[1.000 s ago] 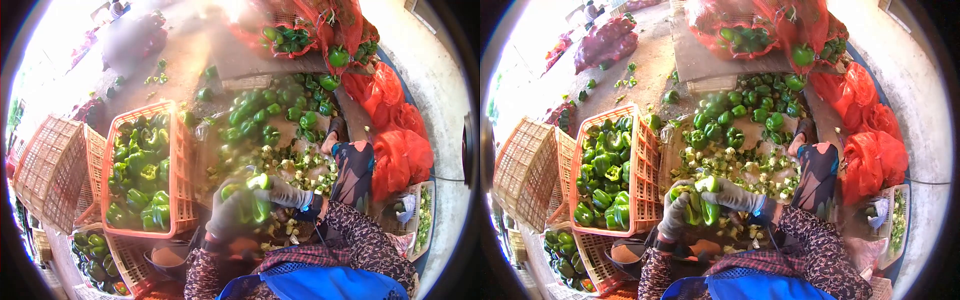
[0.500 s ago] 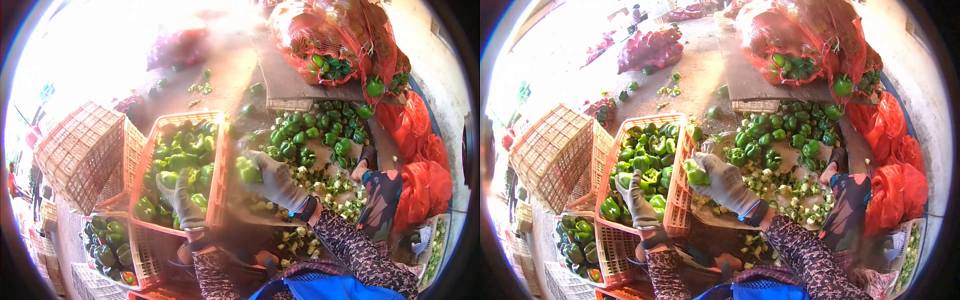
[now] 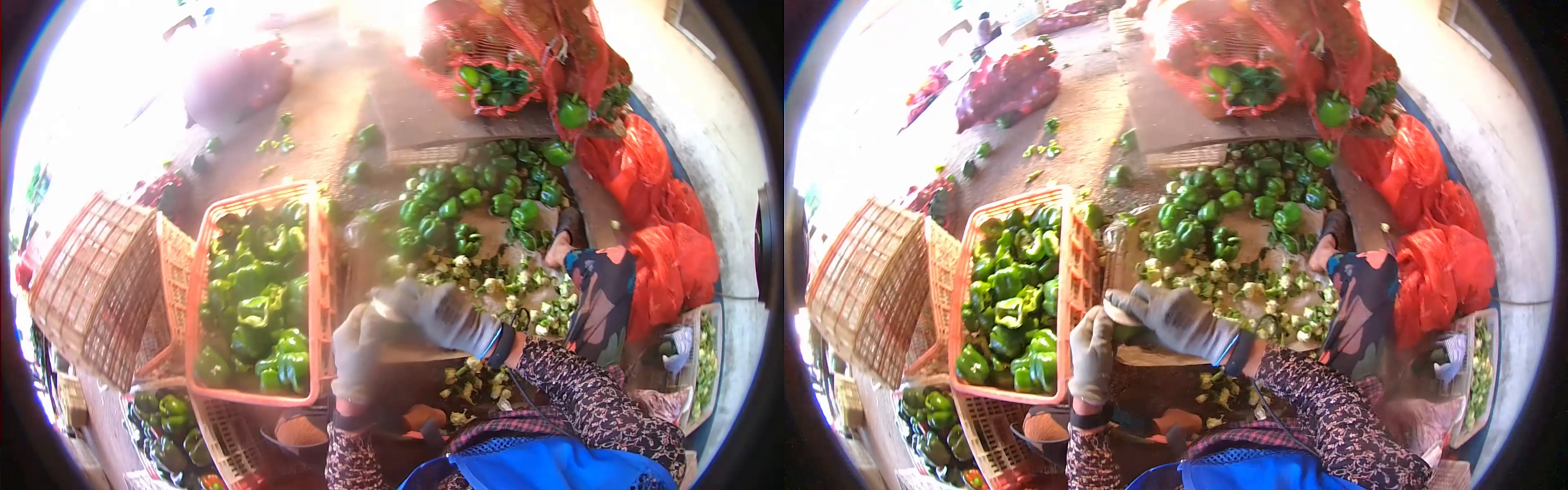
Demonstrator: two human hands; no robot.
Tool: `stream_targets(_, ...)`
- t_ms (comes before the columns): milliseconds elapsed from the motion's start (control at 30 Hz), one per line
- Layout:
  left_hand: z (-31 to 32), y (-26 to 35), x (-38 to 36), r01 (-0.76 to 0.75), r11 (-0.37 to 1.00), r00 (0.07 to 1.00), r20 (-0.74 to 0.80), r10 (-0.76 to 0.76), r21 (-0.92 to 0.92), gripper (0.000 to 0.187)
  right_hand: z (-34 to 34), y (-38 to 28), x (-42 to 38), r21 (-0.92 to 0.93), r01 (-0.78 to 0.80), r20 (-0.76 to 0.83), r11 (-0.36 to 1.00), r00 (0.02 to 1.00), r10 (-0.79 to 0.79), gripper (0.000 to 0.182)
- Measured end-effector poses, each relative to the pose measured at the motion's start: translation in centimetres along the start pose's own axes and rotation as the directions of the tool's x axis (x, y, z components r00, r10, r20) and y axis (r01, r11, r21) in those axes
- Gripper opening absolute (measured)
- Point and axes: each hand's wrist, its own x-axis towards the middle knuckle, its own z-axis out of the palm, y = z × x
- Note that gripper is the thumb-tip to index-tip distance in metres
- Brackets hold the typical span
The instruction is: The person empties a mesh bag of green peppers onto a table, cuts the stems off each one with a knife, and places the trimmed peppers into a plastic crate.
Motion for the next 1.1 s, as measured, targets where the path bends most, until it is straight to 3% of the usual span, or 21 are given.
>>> stream_targets(100, 0.8, -3.4, -0.5, -0.002, 0.983, 1.0, 0.028, 0.007, -0.181, 0.025, 2.5, 0.4, -2.4, 0.174, -0.06, 0.048, 0.983, 0.997, 0.052, 0.062)
stream_targets(167, 1.5, -4.4, 0.1, 0.008, 0.972, 1.0, 0.016, -0.005, -0.233, 0.022, 4.5, 0.0, -3.1, 0.472, -0.033, -0.227, 0.881, 0.961, 0.158, 0.068)
stream_targets(233, 1.6, -4.3, 1.1, -0.463, 0.785, 0.874, 0.066, 0.481, 0.413, 0.02, 11.4, 1.1, -3.5, 0.68, -0.055, -0.217, 0.732, 0.937, 0.272, 0.072)
stream_targets(267, 2.0, -3.4, 1.4, 0.047, 0.944, 0.999, 0.021, -0.043, -0.327, 0.019, 11.8, 1.1, -2.2, 0.839, -0.049, -0.19, 0.542, 0.907, 0.375, 0.077)
stream_targets(300, 1.6, -3.0, 1.9, 0.106, 0.903, 0.987, -0.066, -0.146, -0.416, 0.019, 11.4, 1.4, -2.1, 0.628, -0.183, -0.201, 0.757, 0.901, 0.384, 0.079)
stream_targets(333, 1.2, -2.7, 2.6, 0.153, 0.85, 0.957, -0.141, -0.255, -0.505, 0.018, 10.7, 1.9, -0.9, 0.626, -0.19, -0.203, 0.756, 0.896, 0.394, 0.079)
stream_targets(367, 1.4, -2.2, 3.4, 0.111, 0.669, 0.9, -0.211, -0.381, -0.735, 0.019, 10.2, 2.6, 0.5, 0.861, -0.309, 0.0, 0.403, 0.794, 0.608, 0.081)
stream_targets(400, 1.8, -2.2, 3.8, 0.122, 0.712, 0.805, -0.35, -0.479, -0.692, 0.022, 9.7, 3.5, 2.1, 0.937, -0.347, 0.266, -0.027, 0.663, 0.7, 0.084)
stream_targets(467, 2.8, -1.9, 3.3, 0.291, 0.813, 0.868, -0.218, -0.446, -0.505, 0.027, 6.9, 4.2, 6.9, 0.943, -0.308, 0.17, 0.127, 0.773, 0.611, 0.093)
stream_targets(533, 0.9, -10.8, 2.9, 0.251, 0.951, 0.966, -0.021, -0.259, -0.18, 0.037, 7.4, 5.7, 10.3, 0.949, -0.144, 0.027, 0.281, 0.924, 0.382, 0.095)
stream_targets(600, 0.5, -15.3, 3.2, 0.22, 0.962, 0.973, -0.035, -0.229, -0.16, 0.044, 7.8, 8.4, 11.8, 0.867, -0.153, -0.071, 0.474, 0.904, 0.422, 0.063)
stream_targets(667, 1.5, -13.1, 4.0, 0.203, 0.923, 0.974, -0.027, -0.224, -0.328, 0.039, 12.5, 14.3, 11.1, 0.753, -0.513, 0.218, 0.412, 0.785, 0.58, 0.036)
stream_targets(700, 2.4, -11.0, 4.4, 0.232, 0.901, 0.972, 0.048, -0.23, -0.367, 0.035, 22.3, 20.2, 8.3, 0.456, -0.401, -0.086, 0.795, 0.869, 0.488, 0.027)
stream_targets(733, 3.2, -9.2, 4.8, 0.24, 0.885, 0.971, 0.092, -0.222, -0.399, 0.031, 31.4, 26.5, 3.6, -0.309, -0.167, -0.237, 0.936, 0.967, 0.095, 0.031)
stream_targets(767, 3.3, -8.5, 5.4, 0.064, 0.986, 0.992, 0.115, -0.047, -0.152, 0.029, 29.8, 26.1, 2.2, -0.277, -0.352, 0.032, 0.894, 0.927, 0.374, 0.043)
stream_targets(800, 3.3, -8.3, 5.5, -0.098, 0.986, 0.986, 0.149, 0.077, 0.138, 0.026, 28.2, 25.6, 1.8, -0.058, -0.333, 0.043, 0.941, 0.941, 0.336, 0.052)
stream_targets(833, 3.7, -8.8, 5.6, 0.245, 0.969, 0.96, 0.145, -0.238, -0.033, 0.028, 26.8, 25.3, 3.9, 0.014, -0.577, 0.463, 0.817, 0.728, 0.506, 0.054)
stream_targets(900, 3.3, -10.0, 5.9, 0.514, 0.77, 0.856, 0.176, -0.485, -0.378, 0.029, 29.8, 27.2, 1.7, 0.144, -0.366, 0.077, 0.919, 0.93, 0.359, 0.044)
stream_targets(933, 3.4, -9.4, 6.4, 0.606, 0.595, 0.775, 0.224, -0.591, -0.529, 0.03, 30.1, 27.5, 1.6, 0.177, -0.369, 0.095, 0.912, 0.929, 0.357, 0.034)
stream_targets(1067, 3.0, -8.9, 6.6, 0.554, 0.579, 0.802, 0.197, -0.564, -0.598, 0.041, 27.3, 26.2, 0.3, 0.049, -0.306, 0.267, 0.951, 0.921, 0.282, 0.025)
stream_targets(1100, 2.3, -7.3, 6.8, 0.536, 0.744, 0.84, 0.169, -0.515, -0.399, 0.044, 24.9, 24.8, 0.6, 0.116, -0.284, 0.213, 0.952, 0.943, 0.255, 0.024)
